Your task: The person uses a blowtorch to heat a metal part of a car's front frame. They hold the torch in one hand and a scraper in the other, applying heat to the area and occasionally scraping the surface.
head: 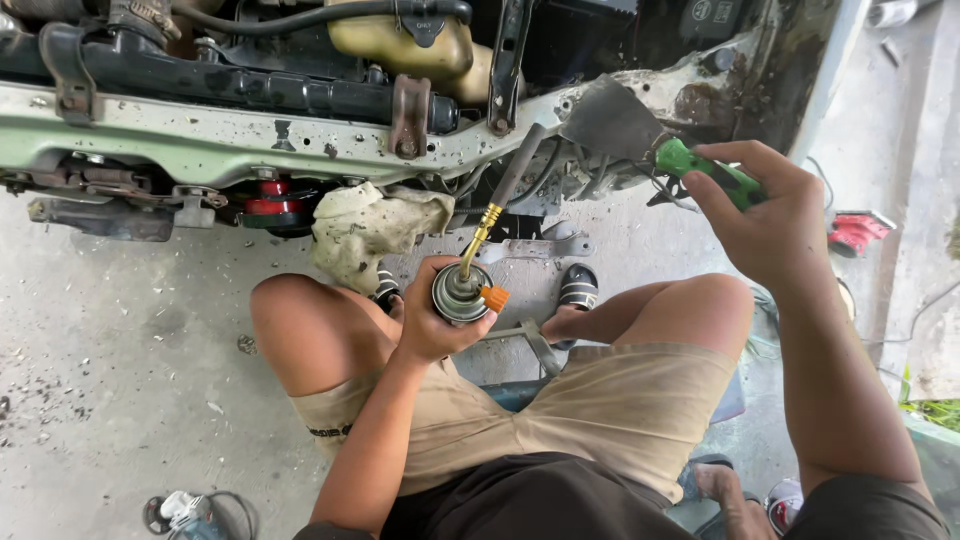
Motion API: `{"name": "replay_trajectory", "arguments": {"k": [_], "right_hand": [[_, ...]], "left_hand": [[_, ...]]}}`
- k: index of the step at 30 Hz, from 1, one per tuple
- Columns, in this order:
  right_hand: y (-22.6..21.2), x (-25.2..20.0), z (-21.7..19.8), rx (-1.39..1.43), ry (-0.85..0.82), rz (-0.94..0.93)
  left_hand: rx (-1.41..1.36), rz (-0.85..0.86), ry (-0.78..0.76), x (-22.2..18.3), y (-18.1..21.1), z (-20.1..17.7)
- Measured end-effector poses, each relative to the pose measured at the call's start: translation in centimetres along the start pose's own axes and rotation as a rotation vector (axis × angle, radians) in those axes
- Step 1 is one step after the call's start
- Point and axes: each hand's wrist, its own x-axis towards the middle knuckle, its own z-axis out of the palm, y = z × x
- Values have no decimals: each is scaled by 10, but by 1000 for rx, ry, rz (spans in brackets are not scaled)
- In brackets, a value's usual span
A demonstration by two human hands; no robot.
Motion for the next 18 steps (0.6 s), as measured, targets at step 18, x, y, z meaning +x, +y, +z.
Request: {"name": "replay_trajectory", "arguments": {"k": [18], "right_hand": [[-22, -58, 53, 271, 150, 9]], "left_hand": [[91, -107, -10, -3, -1, 3]]}}
